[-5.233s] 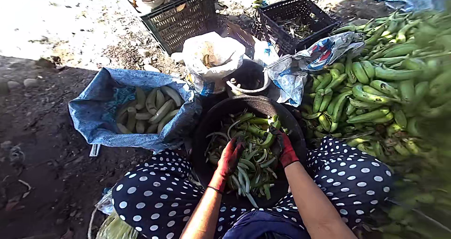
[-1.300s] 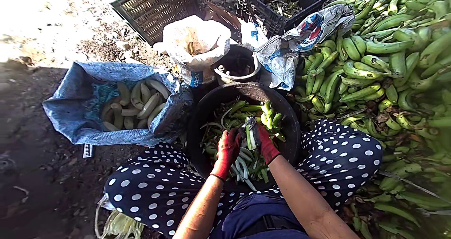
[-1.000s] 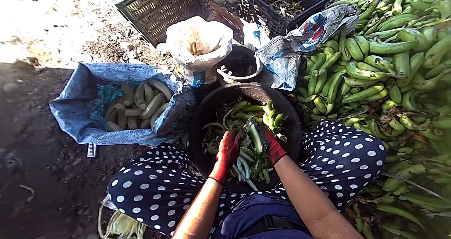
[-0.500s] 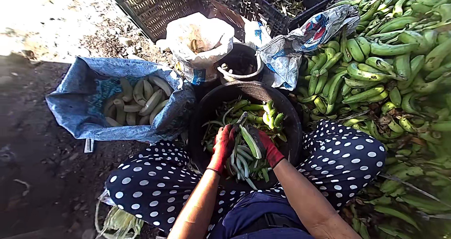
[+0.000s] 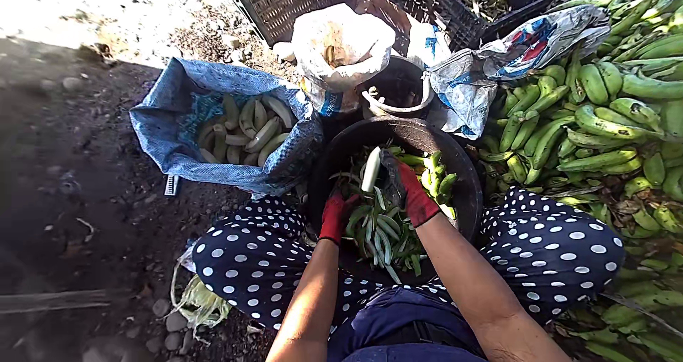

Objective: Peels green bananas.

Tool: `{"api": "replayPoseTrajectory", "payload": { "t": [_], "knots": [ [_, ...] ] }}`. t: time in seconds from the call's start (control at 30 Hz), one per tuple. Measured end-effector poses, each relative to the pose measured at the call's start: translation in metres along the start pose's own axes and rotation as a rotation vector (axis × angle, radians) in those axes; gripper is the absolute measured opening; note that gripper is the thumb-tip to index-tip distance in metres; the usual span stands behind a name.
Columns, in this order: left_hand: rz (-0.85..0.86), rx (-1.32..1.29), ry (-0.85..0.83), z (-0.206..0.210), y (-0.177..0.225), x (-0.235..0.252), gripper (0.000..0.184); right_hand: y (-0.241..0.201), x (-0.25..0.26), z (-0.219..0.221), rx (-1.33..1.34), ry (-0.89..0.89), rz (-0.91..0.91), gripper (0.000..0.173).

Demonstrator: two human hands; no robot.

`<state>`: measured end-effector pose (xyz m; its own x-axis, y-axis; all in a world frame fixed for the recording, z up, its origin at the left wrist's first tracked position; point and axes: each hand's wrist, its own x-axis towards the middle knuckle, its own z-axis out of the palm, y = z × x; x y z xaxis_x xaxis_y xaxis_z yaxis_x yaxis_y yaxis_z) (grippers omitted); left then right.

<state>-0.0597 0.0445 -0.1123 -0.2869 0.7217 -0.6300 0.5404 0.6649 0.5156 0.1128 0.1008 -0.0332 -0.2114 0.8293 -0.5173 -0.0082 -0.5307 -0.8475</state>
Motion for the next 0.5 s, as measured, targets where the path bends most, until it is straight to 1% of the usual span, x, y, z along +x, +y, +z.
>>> {"api": "replayPoseTrajectory", "payload": {
  "t": [0.07, 0.1, 0.17, 0.23, 0.3, 0.4, 0.5],
  "knots": [
    [-0.042, 0.235, -0.068, 0.012, -0.005, 0.004, 0.059, -0.05, -0.021, 0.028, 0.307, -0.253, -0.076, 0.048],
    [-0.058, 0.319, -0.083, 0.02, -0.008, 0.005, 0.061, -0.067, -0.03, 0.036, 0.368, -0.319, -0.094, 0.049],
    [-0.07, 0.386, -0.101, 0.032, -0.013, 0.007, 0.064, -0.076, -0.037, 0.035, 0.315, -0.34, -0.104, 0.051],
    [-0.068, 0.41, -0.123, 0.038, -0.016, 0.008, 0.062, -0.063, -0.025, 0.026, 0.211, -0.288, -0.094, 0.053],
    [-0.053, 0.416, -0.144, 0.038, -0.017, 0.01, 0.058, -0.039, -0.007, 0.016, 0.184, -0.187, -0.046, 0.048],
    [-0.005, 0.422, -0.136, 0.041, -0.025, 0.016, 0.054, 0.005, 0.008, -0.012, 0.16, -0.016, 0.109, 0.044],
    [0.005, 0.405, -0.138, 0.038, -0.022, 0.014, 0.054, 0.046, 0.013, -0.042, 0.015, 0.13, 0.221, 0.04]
  ]
}}
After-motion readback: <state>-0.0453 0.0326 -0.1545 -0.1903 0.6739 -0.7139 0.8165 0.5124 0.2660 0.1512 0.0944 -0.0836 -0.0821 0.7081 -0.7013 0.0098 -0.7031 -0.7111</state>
